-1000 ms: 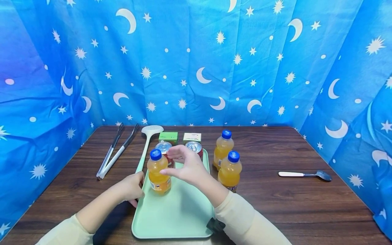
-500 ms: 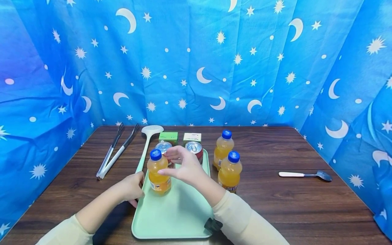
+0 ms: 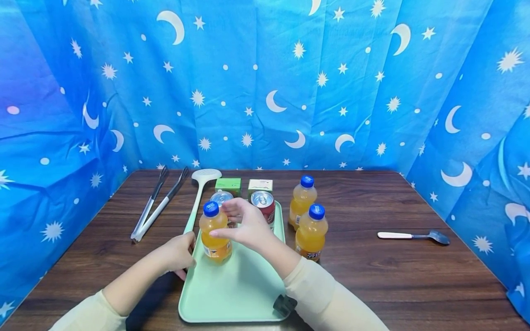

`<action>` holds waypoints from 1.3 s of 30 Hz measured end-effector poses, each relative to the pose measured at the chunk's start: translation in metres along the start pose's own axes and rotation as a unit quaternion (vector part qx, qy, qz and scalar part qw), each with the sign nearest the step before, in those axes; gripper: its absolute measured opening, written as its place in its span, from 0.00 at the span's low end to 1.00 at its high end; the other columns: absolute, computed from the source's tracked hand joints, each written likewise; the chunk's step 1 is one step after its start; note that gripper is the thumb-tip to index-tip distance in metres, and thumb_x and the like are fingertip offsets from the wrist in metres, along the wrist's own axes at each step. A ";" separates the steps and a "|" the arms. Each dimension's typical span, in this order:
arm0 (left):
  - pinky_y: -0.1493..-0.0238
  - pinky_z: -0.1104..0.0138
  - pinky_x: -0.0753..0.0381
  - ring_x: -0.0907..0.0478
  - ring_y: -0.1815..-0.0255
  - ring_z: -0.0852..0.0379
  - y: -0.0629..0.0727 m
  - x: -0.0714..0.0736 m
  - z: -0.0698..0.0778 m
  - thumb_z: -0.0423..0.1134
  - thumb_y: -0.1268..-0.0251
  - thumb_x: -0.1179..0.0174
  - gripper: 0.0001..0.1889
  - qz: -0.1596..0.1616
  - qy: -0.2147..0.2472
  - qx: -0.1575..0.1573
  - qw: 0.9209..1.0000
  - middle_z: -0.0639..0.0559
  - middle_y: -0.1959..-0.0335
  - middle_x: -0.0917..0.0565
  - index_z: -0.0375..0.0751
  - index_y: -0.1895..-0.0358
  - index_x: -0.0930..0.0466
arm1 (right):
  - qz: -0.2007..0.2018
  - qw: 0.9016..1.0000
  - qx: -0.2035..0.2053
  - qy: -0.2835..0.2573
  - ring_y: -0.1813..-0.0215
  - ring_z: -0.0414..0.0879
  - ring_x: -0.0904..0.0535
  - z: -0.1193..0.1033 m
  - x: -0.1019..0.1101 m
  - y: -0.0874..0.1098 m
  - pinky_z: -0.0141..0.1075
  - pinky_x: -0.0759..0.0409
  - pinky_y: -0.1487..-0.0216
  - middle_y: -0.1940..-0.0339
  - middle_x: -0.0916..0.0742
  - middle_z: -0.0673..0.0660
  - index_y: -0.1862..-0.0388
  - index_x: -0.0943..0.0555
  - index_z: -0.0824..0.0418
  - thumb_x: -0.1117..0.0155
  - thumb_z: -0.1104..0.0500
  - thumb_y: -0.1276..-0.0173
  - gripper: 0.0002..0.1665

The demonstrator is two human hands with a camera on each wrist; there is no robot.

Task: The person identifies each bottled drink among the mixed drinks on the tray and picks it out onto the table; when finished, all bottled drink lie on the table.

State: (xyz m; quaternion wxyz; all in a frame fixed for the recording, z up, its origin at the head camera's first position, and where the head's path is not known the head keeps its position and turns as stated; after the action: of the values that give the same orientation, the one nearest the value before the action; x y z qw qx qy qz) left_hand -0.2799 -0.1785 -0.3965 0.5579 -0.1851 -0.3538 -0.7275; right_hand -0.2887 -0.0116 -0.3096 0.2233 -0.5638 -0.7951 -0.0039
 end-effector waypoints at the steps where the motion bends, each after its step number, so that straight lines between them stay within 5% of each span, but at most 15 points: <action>1: 0.84 0.61 0.17 0.22 0.80 0.50 0.000 0.000 0.000 0.16 0.58 0.41 0.19 0.000 0.000 0.000 1.000 0.40 0.73 0.30 0.32 0.63 0.36 | 0.000 1.000 -0.001 -0.001 0.47 0.45 0.22 0.000 0.000 0.000 0.38 0.22 0.46 0.48 0.19 0.53 0.44 0.27 0.60 0.25 0.54 0.49 0.35; 39: 0.85 0.60 0.18 0.22 0.82 0.50 0.000 -0.001 0.002 0.15 0.61 0.45 0.18 0.004 0.007 -0.009 1.000 0.40 0.74 0.28 0.32 0.64 0.36 | 0.006 1.000 -0.001 0.014 0.50 0.44 0.21 0.003 -0.010 -0.003 0.34 0.20 0.50 0.51 0.19 0.51 0.46 0.28 0.56 0.24 0.53 0.50 0.34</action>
State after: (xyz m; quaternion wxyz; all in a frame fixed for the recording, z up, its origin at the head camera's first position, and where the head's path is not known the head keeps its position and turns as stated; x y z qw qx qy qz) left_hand -0.2793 -0.1761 -0.3959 0.5616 -0.1867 -0.3426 -0.7297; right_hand -0.2897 -0.0210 -0.3157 0.2343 -0.5689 -0.7882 -0.0113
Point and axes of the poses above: each hand's wrist, its own y-axis away from the middle knuckle, its own x-axis out of the back of the hand, z = x × y, the point moved 8 cm from there along -y, towards the middle knuckle
